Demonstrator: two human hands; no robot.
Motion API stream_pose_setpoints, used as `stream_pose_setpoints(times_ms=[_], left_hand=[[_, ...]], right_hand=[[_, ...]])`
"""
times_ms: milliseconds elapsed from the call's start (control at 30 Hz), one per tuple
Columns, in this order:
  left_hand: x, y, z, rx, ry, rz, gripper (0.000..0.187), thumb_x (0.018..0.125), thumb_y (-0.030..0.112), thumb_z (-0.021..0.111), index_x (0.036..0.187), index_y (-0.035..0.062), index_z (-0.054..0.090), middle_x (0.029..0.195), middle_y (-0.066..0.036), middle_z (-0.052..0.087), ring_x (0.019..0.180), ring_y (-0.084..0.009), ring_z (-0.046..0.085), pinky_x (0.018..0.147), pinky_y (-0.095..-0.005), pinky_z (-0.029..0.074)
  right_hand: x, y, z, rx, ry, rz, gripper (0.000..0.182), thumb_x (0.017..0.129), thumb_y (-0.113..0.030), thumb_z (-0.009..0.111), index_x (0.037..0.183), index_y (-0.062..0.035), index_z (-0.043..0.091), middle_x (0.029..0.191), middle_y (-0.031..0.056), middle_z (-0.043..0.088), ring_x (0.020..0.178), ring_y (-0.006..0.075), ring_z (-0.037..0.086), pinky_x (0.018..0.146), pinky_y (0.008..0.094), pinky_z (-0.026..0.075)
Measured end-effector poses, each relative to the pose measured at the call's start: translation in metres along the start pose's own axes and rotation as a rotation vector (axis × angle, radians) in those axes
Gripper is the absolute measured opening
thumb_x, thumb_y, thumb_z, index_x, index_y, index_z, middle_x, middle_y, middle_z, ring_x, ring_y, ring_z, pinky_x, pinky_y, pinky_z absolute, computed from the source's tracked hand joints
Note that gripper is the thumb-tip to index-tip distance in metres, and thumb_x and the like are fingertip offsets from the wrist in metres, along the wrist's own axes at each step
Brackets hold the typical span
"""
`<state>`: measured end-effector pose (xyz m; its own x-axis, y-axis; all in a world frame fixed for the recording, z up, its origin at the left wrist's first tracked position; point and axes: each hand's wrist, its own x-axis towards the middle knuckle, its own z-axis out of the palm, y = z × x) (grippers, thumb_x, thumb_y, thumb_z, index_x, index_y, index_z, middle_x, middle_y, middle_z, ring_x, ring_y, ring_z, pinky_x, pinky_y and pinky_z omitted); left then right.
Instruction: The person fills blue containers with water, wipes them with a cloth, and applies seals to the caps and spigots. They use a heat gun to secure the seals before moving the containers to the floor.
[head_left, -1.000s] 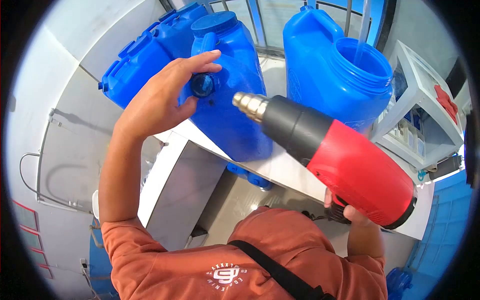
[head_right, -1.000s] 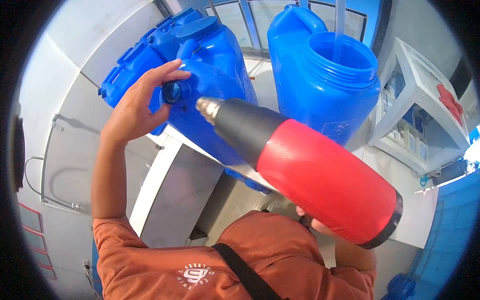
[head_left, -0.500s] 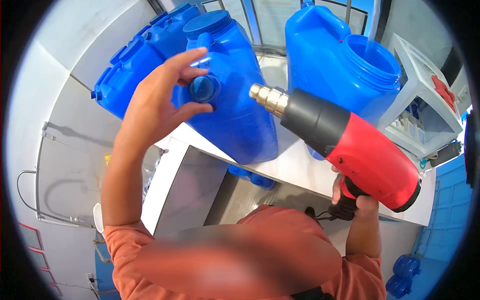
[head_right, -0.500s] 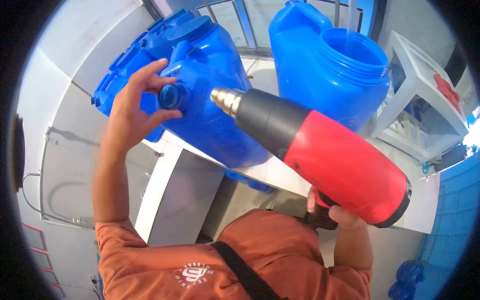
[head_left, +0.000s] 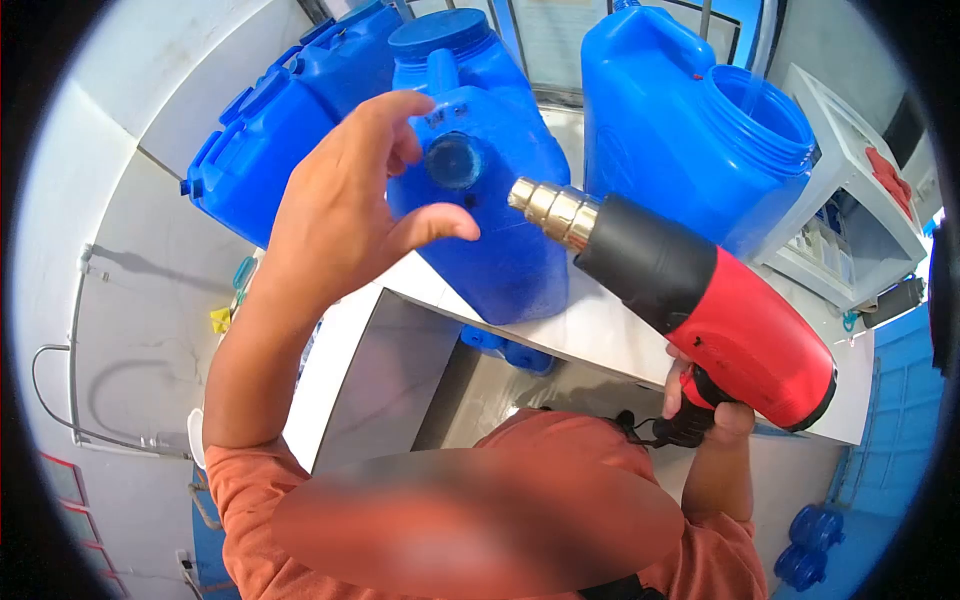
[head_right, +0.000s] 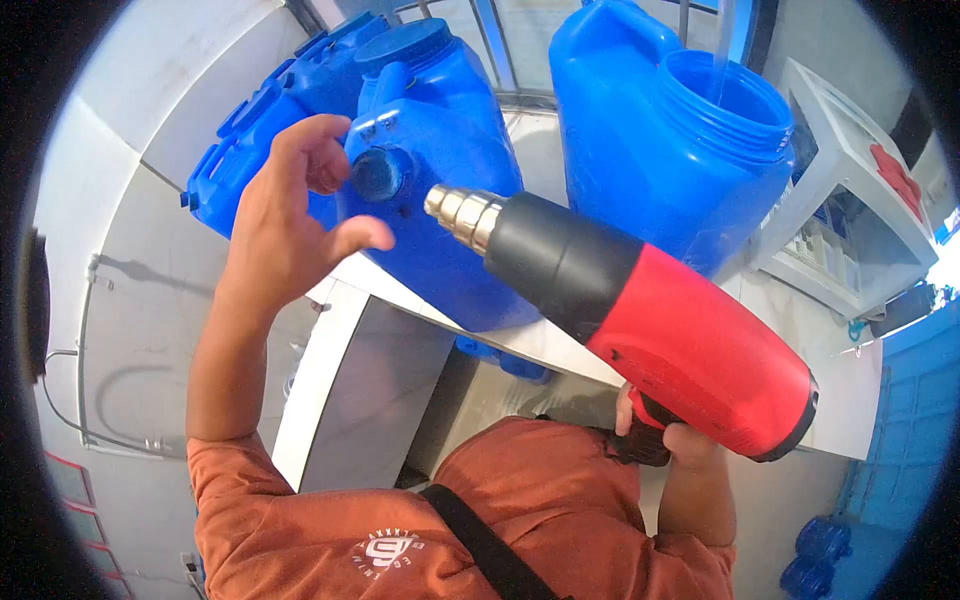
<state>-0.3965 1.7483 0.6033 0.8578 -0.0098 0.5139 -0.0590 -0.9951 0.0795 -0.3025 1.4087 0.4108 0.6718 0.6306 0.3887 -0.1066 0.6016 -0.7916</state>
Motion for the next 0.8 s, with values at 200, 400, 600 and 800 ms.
stream_pose_setpoints(times_ms=[200, 400, 600, 800], left_hand=[[-0.001, 0.019, -0.003, 0.378, 0.120, -0.008, 0.069, 0.076, 0.066, 0.063, 0.113, 0.0067, 0.059, 0.073, -0.005, 0.060, 0.063, -0.0209, 0.061, 0.062, -0.0306, 0.050], [0.020, 0.046, -0.006, 0.455, -0.025, 0.264, 0.038, 0.080, 0.023, 0.073, 0.111, 0.0050, 0.061, 0.103, -0.013, 0.063, 0.095, -0.0307, 0.062, 0.078, -0.0399, 0.050], [0.020, 0.061, -0.005, 0.492, -0.114, -0.104, 0.048, 0.074, 0.001, 0.066, 0.121, 0.0063, 0.055, 0.113, -0.014, 0.060, 0.106, -0.0349, 0.057, 0.090, -0.0428, 0.048], [0.024, 0.064, -0.007, 0.598, -0.306, -0.438, 0.043, 0.085, 0.031, 0.069, 0.115, 0.0046, 0.054, 0.096, -0.014, 0.064, 0.094, -0.0351, 0.061, 0.079, -0.0431, 0.049]], right_hand=[[0.008, -0.010, -0.002, -0.029, -0.028, -0.043, 0.086, 0.075, -0.044, 0.072, 0.132, 0.0128, 0.041, 0.126, 0.0279, 0.053, 0.054, 0.0237, 0.061, 0.047, 0.0292, 0.051], [0.023, -0.116, -0.042, -0.320, 0.322, -0.495, 0.088, 0.080, -0.050, 0.062, 0.139, 0.0091, 0.035, 0.143, 0.0377, 0.034, 0.049, 0.0153, 0.055, 0.041, 0.0230, 0.045], [0.107, -0.246, -0.151, -0.716, 0.563, -0.241, 0.047, 0.089, -0.034, 0.059, 0.121, 0.0014, 0.058, 0.094, 0.0095, 0.069, 0.065, 0.0123, 0.059, 0.059, 0.0245, 0.048], [0.205, -0.295, -0.257, -1.912, 0.468, 0.197, 0.039, 0.084, -0.035, 0.066, 0.105, -0.0016, 0.066, 0.064, 0.0054, 0.058, 0.061, 0.0113, 0.056, 0.055, 0.0281, 0.045]])
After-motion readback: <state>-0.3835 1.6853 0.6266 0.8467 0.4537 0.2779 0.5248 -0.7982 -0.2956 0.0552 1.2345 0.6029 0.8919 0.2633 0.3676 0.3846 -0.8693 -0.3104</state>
